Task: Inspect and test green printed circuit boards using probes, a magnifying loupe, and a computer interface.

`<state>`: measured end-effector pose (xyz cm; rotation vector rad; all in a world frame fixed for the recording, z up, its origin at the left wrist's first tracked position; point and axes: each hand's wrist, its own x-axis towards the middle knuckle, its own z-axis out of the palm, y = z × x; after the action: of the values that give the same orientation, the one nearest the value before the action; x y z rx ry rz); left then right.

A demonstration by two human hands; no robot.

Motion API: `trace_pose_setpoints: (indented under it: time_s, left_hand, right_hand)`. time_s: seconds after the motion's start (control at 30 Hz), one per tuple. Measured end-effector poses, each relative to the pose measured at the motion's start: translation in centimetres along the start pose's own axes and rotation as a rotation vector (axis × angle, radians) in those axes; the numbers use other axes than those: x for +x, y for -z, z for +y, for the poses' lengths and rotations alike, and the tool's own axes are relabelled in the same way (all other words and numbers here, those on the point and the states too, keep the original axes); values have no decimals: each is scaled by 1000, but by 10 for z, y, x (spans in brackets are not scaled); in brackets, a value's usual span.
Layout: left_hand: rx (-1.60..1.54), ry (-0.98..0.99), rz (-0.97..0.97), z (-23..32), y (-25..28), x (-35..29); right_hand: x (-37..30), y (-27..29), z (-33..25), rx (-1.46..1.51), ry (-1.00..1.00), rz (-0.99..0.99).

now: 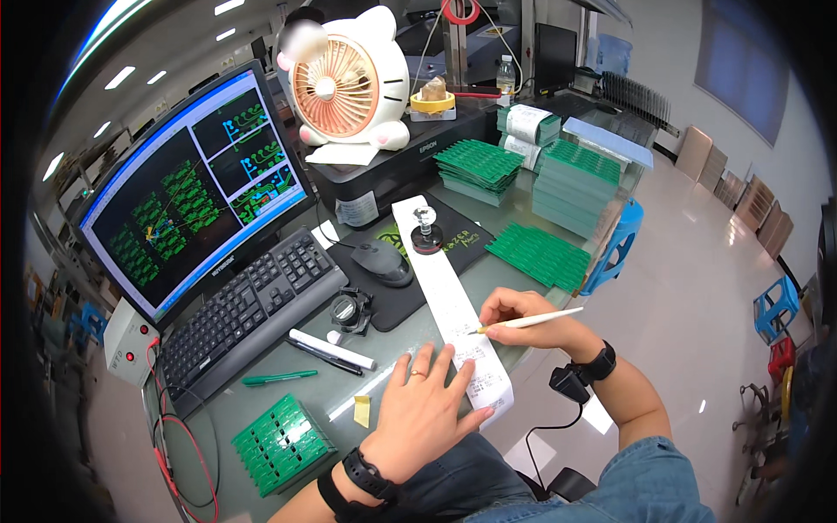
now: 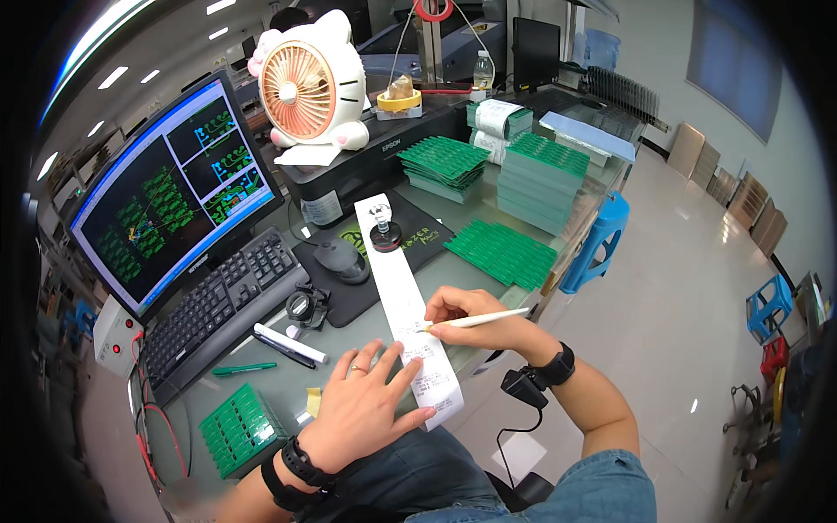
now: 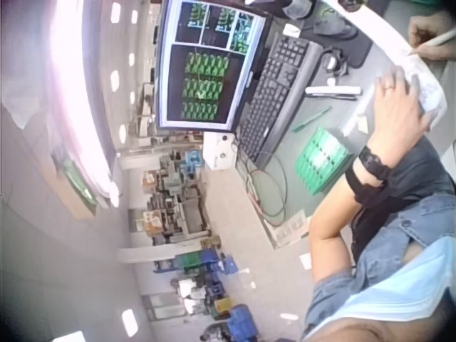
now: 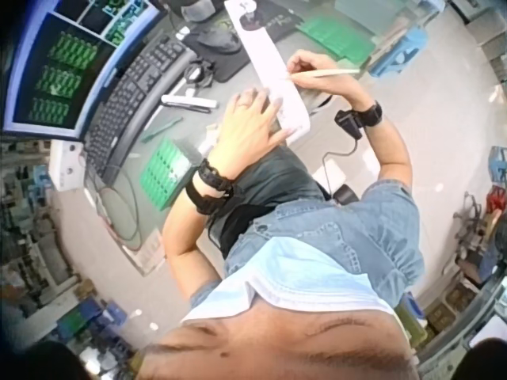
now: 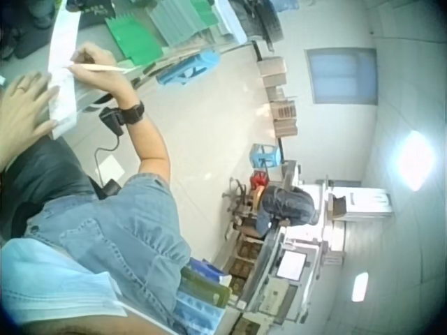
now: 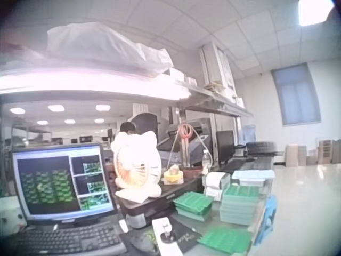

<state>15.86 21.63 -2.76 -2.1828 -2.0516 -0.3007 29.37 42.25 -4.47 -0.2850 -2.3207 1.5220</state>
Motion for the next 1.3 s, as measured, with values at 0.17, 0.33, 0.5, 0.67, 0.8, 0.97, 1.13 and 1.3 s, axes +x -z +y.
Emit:
trace_pose_setpoints:
  time_s: [0.17, 0.33, 0.5, 0.67, 0.8, 0.97, 1.13, 1.3]
  left_hand:
    - [-14, -11, -11, 0, 2, 3]
    - [-26, -20, -5, -1, 1, 3]
    - [-22, 48, -39, -4, 8, -7]
    - [-176, -24, 56, 8, 54, -47]
    - [-475, 199, 137, -21, 116, -130]
    - [-189, 1042, 351, -95, 141, -262]
    - [464, 1322, 28, -185, 118, -368]
    - [499, 1423, -45, -228, 90, -435]
  right_hand:
    - [3, -1, 3, -190, 31, -5]
    - [1, 7, -2, -217, 47, -39]
    - [6, 3, -24, -288, 73, 97]
    - [-3, -26, -71, 164, 75, 166]
    - [-17, -63, -117, 185, 128, 121]
    - [11, -112, -162, 355, 106, -218]
    - [75, -169, -193, 142, 531, -273]
    - [141, -225, -158, 358, 398, -295]
